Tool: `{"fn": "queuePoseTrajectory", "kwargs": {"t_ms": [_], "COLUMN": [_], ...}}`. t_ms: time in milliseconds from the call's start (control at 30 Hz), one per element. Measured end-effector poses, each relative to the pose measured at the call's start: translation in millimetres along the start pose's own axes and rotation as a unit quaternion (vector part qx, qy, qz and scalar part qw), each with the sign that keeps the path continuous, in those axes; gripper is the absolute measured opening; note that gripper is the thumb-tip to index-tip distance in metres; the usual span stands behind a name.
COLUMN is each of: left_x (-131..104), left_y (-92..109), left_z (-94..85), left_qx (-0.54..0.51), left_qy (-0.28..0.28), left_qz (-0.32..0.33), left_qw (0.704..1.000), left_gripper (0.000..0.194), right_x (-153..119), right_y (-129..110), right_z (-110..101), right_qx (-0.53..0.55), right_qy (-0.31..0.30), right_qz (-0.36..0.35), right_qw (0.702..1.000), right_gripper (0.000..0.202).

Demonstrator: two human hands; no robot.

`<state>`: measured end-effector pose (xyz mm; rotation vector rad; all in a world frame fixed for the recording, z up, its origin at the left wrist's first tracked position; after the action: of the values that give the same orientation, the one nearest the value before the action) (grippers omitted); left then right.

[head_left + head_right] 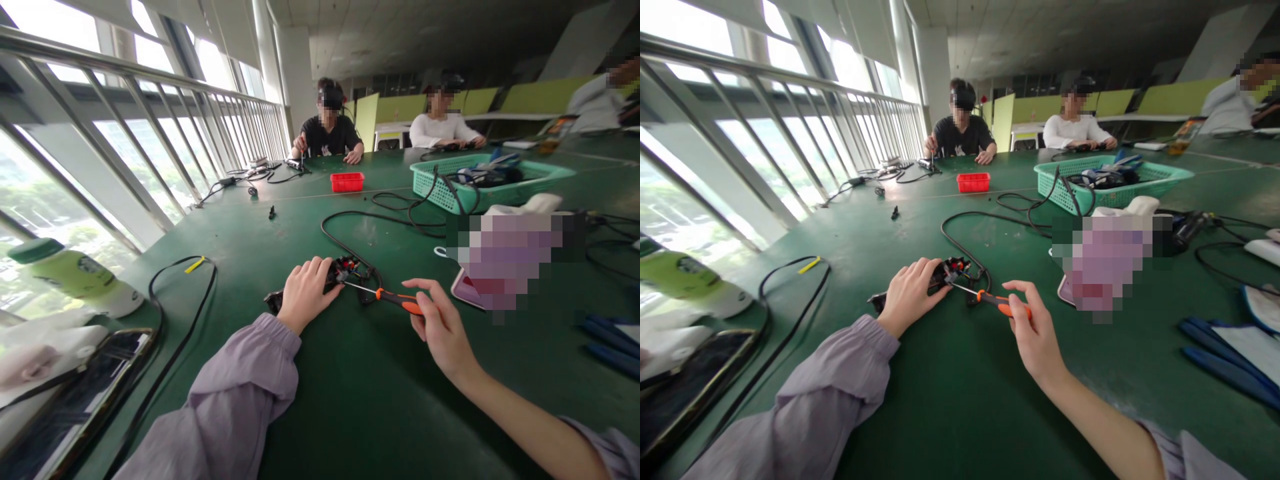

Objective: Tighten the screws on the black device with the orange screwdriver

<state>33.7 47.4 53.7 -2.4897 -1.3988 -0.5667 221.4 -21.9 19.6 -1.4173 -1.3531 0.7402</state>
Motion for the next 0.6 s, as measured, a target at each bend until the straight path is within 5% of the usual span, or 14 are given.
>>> {"fn": "queuePoseTrajectory", "kwargs": {"t_ms": [267,467,600], "left_x": [2,2,1], "left_y": [-3,-3,-2], "left_z": [1.5,1.8,1.3], "left_qx": [-0.006,-0.003,-0.002], "left_qy": [0.002,-0.001,-0.004], "left_qz": [-0.007,-0.006,-0.005], "left_qw": [1.0,1.0,1.0], "left_gripper": [0.042,0.042,0.041], "right_x": [-2,-3,-6], "right_y": [-11,-8,-23], "right_z": [-7,4,-8], "right_qx": [-0.008,-0.032,-0.055], "right_qy": [0.036,-0.017,0.057], "right_qz": [-0.076,-0.065,-0.131], "right_qw": [0.996,0.997,0.988], "right_gripper": [0.028,0.019,0.027]}}
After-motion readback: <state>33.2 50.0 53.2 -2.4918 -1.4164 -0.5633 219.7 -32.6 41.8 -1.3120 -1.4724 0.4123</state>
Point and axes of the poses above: each hand's wrist, its own x-axis towards the middle knuckle, its own z-axis out of the palm, y = z × x, the point moved 9 cm from there along x, towards the middle knuckle, and after that the axes turned 9 degrees about -x, right-handed, at the moved point
